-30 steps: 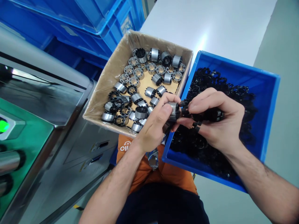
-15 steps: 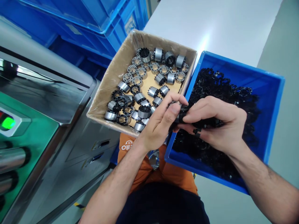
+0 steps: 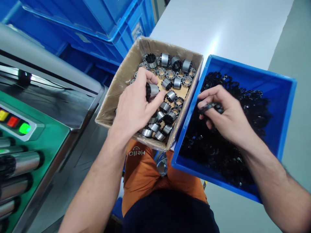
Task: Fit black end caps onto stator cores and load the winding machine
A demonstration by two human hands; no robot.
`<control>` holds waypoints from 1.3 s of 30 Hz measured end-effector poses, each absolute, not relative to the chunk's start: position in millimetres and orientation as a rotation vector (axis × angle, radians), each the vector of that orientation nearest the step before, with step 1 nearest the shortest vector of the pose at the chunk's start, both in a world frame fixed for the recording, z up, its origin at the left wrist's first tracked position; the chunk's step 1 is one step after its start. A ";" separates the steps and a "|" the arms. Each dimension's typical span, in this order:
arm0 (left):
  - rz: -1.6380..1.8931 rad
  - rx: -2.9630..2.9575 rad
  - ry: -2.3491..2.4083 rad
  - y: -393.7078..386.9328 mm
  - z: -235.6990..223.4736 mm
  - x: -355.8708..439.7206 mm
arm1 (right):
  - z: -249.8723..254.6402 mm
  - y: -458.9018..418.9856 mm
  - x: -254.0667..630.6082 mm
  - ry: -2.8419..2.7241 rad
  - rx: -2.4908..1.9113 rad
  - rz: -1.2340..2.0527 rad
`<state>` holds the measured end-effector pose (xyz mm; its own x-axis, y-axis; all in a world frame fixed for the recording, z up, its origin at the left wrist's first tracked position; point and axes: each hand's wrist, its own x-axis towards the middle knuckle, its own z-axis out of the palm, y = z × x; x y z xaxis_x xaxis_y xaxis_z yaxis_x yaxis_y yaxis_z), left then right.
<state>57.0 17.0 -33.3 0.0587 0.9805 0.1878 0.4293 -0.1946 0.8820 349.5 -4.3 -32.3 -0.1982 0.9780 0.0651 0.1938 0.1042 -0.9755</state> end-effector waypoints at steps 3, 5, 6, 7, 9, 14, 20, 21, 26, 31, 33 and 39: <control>0.879 1.888 1.453 41.3 -36.4 50.5 | -39.8 -0.6 353.5 -1.784 -1.173 1.140; 0.830 1.950 1.435 49.6 -41.9 53.3 | -39.6 -0.1 354.1 -1.844 -1.154 1.111; 0.877 1.941 1.439 51.5 -44.7 55.5 | -38.1 0.0 354.0 -1.838 -1.148 1.116; 0.964 1.888 1.442 52.0 -47.1 57.6 | -35.9 0.1 353.6 -1.816 -1.143 1.134; 1.159 1.649 1.382 49.1 -50.0 61.2 | -30.3 0.2 352.2 -1.745 -1.125 1.168; 1.158 1.015 1.013 22.3 -42.3 79.5 | -15.8 -5.2 346.4 -1.590 -1.067 1.239; 1.120 0.744 0.936 -16.5 -35.6 122.3 | -11.0 -16.7 342.0 -1.422 -0.918 1.509; 1.123 0.741 0.925 -21.0 -36.1 126.9 | -11.0 -17.2 341.7 -1.409 -0.901 1.538; 1.266 0.763 0.943 -35.5 -35.3 135.0 | -8.9 -15.2 339.6 -1.372 -0.866 1.604; 1.260 0.764 0.840 -42.8 -38.4 137.4 | -9.3 -16.7 338.3 -1.452 -0.792 1.543; 1.263 0.800 0.839 -45.2 -43.8 138.6 | -11.0 -18.6 337.9 -1.488 -0.805 1.446; 1.244 1.022 0.805 -47.4 -61.7 134.5 | -14.2 -22.8 333.8 -1.540 -0.867 1.258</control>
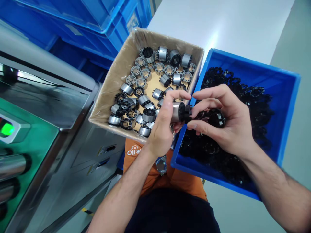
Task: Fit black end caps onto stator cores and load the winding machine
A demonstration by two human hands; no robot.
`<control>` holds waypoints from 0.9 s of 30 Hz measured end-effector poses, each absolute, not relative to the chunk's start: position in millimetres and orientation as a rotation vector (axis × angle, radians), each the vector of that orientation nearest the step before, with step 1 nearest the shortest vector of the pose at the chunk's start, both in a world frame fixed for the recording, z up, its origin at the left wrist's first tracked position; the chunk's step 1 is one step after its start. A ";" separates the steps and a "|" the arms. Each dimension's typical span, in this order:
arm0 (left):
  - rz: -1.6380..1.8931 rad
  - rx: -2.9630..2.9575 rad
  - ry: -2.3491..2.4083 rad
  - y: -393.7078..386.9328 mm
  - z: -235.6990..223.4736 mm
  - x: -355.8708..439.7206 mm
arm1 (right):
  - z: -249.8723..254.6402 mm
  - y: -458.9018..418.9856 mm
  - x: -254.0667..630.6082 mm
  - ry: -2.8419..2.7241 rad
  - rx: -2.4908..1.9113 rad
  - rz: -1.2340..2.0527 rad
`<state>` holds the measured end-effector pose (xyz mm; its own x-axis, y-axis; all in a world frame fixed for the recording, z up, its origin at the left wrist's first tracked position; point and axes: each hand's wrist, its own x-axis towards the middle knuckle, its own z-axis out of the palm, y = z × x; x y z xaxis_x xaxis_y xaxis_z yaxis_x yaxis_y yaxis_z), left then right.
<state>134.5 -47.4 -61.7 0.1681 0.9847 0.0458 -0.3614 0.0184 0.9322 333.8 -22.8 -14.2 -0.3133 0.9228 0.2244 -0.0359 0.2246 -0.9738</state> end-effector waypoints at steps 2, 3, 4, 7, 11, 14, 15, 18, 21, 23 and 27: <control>1.216 1.086 0.786 -46.0 -64.8 132.1 | -15.2 -23.5 332.6 -1.554 -0.888 1.222; 1.210 1.100 0.774 -45.2 -65.7 131.1 | -15.9 -23.7 332.3 -1.569 -0.897 1.201; 1.208 1.103 0.761 -44.5 -66.4 130.3 | -16.7 -23.8 332.1 -1.585 -0.906 1.178; 1.200 1.067 0.752 -43.4 -67.0 129.1 | -18.4 -23.7 332.0 -1.614 -0.908 1.134; 1.153 1.013 0.732 -44.9 -67.8 128.8 | -18.2 -23.1 332.2 -1.633 -0.892 1.160; 1.132 0.990 0.714 -45.7 -69.3 128.5 | -17.7 -23.0 332.4 -1.650 -0.911 1.158; 1.132 0.989 0.715 -45.7 -69.8 128.3 | -17.6 -23.1 332.4 -1.650 -0.922 1.150; 1.127 0.992 0.715 -45.5 -70.1 127.7 | -16.7 -24.5 332.3 -1.645 -0.976 1.149; 1.138 0.993 0.735 -45.7 -68.4 127.7 | -15.7 -26.8 332.1 -1.602 -1.025 1.165; 1.155 0.998 0.733 -45.9 -67.0 127.6 | -15.9 -27.7 331.8 -1.562 -1.034 1.185; 1.184 1.043 0.674 -45.2 -66.0 125.4 | -18.1 -26.2 331.4 -1.493 -1.062 1.255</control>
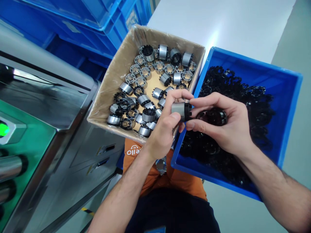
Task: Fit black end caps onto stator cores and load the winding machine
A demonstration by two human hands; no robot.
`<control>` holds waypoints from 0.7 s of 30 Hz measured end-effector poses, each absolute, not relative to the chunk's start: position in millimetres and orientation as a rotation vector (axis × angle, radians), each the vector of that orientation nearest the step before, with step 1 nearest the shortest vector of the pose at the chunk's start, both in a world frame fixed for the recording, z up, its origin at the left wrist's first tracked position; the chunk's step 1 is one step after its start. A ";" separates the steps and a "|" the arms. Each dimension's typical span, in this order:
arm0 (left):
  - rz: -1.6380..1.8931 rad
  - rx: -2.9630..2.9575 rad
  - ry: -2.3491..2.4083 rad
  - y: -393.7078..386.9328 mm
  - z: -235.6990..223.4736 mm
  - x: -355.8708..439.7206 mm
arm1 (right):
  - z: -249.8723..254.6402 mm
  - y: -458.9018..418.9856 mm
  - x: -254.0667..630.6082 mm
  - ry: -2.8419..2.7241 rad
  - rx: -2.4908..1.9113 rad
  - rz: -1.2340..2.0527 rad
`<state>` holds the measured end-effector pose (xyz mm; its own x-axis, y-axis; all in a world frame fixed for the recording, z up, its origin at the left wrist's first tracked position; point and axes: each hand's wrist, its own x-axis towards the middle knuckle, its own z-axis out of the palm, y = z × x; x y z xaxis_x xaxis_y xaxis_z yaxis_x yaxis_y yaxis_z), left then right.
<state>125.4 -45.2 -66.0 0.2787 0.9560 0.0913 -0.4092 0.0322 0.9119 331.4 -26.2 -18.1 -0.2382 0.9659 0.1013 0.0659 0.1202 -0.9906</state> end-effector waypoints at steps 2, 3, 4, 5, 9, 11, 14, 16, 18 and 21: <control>1.176 1.072 0.691 -44.2 -66.1 123.8 | -18.3 -24.8 331.4 -1.473 -1.063 1.292; 1.167 1.087 0.702 -43.8 -66.2 123.2 | -17.8 -24.3 331.5 -1.470 -1.059 1.303; 1.155 1.101 0.707 -43.5 -66.2 122.9 | -17.0 -24.0 331.4 -1.472 -1.051 1.304; 1.149 1.110 0.703 -43.5 -66.1 122.9 | -16.0 -23.9 331.4 -1.476 -1.040 1.294; 1.145 1.092 0.670 -45.6 -64.7 124.7 | -15.1 -24.3 330.1 -1.441 -1.007 1.301; 1.150 1.069 0.666 -47.3 -63.6 125.6 | -17.5 -23.8 329.7 -1.376 -0.998 1.392; 1.167 1.069 0.712 -48.3 -61.6 125.5 | -20.2 -22.0 330.9 -1.429 -0.939 1.379; 1.151 1.115 0.762 -46.9 -60.5 125.1 | -18.5 -21.0 333.2 -1.545 -0.896 1.266; 1.123 1.160 0.786 -44.4 -59.7 125.6 | -14.4 -20.8 336.6 -1.614 -0.897 1.220; 1.212 1.131 0.828 -40.8 -58.9 127.7 | -9.2 -22.9 341.3 -1.540 -0.950 1.263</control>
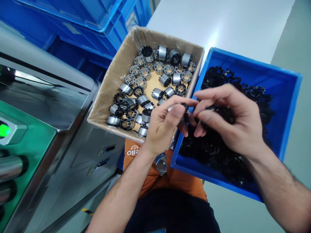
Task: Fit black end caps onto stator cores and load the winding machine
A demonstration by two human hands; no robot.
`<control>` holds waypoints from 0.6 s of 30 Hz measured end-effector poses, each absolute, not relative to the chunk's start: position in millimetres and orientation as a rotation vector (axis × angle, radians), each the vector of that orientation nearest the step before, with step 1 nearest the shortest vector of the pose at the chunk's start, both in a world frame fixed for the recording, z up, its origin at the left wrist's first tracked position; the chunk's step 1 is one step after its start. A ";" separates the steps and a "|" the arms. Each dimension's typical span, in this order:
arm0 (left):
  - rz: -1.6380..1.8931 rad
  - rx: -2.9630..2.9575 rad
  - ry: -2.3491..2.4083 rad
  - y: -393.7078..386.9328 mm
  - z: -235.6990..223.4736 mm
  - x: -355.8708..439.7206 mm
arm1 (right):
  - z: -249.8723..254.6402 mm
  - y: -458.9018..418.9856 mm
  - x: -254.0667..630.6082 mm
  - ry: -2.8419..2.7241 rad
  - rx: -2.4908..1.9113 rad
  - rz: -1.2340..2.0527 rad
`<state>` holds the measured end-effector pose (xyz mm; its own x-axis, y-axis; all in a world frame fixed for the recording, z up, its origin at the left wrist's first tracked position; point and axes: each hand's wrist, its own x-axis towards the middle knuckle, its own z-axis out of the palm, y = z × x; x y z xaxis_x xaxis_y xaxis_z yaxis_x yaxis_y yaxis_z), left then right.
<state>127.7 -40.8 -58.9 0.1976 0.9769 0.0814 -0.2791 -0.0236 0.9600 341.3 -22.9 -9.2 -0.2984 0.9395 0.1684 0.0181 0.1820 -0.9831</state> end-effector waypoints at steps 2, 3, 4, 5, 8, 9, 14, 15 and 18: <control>1.289 1.091 0.869 -39.3 -58.0 128.4 | -9.9 -25.7 342.5 -1.443 -1.018 1.239; 1.274 1.106 0.868 -38.7 -57.4 128.3 | -11.7 -27.2 342.1 -1.417 -1.052 1.191; 1.230 1.153 0.851 -38.2 -56.6 127.9 | -14.0 -28.6 341.2 -1.421 -1.073 1.125; 1.171 1.220 0.829 -37.6 -55.8 127.5 | -16.4 -29.5 339.9 -1.452 -1.061 1.046; 1.099 1.426 0.795 -35.5 -53.8 126.8 | -20.9 -28.6 336.3 -1.655 -0.878 0.916; 1.144 1.461 0.803 -35.0 -53.7 127.0 | -20.5 -27.3 335.8 -1.713 -0.823 0.912; 1.338 1.406 0.786 -35.8 -55.9 128.2 | -12.1 -23.6 337.8 -1.643 -0.937 1.076; 1.322 1.355 0.774 -35.9 -56.0 128.2 | -11.6 -24.2 337.9 -1.594 -0.957 1.124; 1.263 1.048 0.709 -34.5 -54.5 128.3 | -14.0 -26.0 335.9 -1.468 -0.983 1.201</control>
